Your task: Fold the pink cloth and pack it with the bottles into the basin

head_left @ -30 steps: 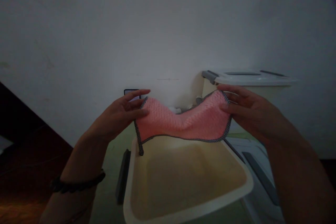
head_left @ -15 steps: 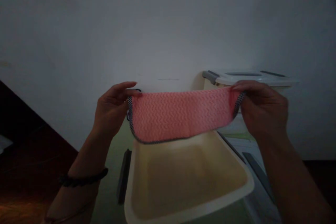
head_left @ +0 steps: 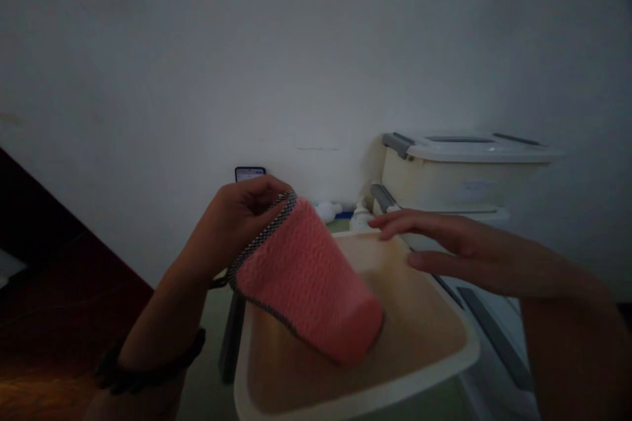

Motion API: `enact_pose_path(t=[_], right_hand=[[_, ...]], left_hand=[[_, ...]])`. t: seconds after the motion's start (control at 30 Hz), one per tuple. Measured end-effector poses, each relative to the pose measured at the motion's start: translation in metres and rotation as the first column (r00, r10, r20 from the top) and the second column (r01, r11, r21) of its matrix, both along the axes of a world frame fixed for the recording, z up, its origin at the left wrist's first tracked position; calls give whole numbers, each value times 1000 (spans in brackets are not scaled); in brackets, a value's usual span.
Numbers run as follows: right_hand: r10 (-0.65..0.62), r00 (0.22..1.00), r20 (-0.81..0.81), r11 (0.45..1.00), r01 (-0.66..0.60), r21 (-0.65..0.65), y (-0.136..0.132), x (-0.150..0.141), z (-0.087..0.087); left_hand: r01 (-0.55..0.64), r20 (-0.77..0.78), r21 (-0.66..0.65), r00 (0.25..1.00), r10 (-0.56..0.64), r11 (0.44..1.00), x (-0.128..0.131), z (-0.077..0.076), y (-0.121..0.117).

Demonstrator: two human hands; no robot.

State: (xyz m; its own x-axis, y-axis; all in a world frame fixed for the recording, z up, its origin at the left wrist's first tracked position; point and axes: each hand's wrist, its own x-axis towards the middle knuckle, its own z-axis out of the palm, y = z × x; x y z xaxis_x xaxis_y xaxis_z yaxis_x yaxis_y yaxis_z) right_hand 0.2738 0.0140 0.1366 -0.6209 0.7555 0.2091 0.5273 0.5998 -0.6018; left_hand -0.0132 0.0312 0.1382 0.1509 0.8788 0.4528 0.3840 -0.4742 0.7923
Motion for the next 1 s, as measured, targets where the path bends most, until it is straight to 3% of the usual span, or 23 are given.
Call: enact_pose_path(t=[0.1, 0.17, 0.3, 0.5, 0.77, 0.83, 0.93, 1.0], right_hand=[[-99, 985, -139, 995, 100, -1, -4, -28, -5], [-112, 970, -216, 993, 119, 20, -5, -46, -8], [-88, 949, -303, 991, 115, 70, -11, -63, -6], [-56, 955, -292, 982, 106, 159, -16, -58, 0], [-129, 845, -519, 980, 187, 62, -8, -42, -6], [-80, 875, -478, 988, 131, 75, -9, -39, -5], [31, 976, -214, 985, 6, 170, -11, -35, -1], [74, 994, -75, 975, -56, 216, -13, -33, 2]], left_hand=[[-95, -257, 101, 959, 119, 990, 14, 3, -10], [-95, -324, 138, 936, 135, 986, 21, 4, -15], [-9, -298, 78, 954, 32, 997, 28, 5, -24], [105, -266, 33, 959, -92, 994, 26, 7, -26], [295, -240, -90, 920, -308, 951, 11, 2, -19], [300, -153, -82, 939, -309, 950, 12, 0, -17], [314, -33, -93, 948, -318, 945, 15, -1, -16], [307, -7, -115, 951, -310, 945, 16, 0, -17]])
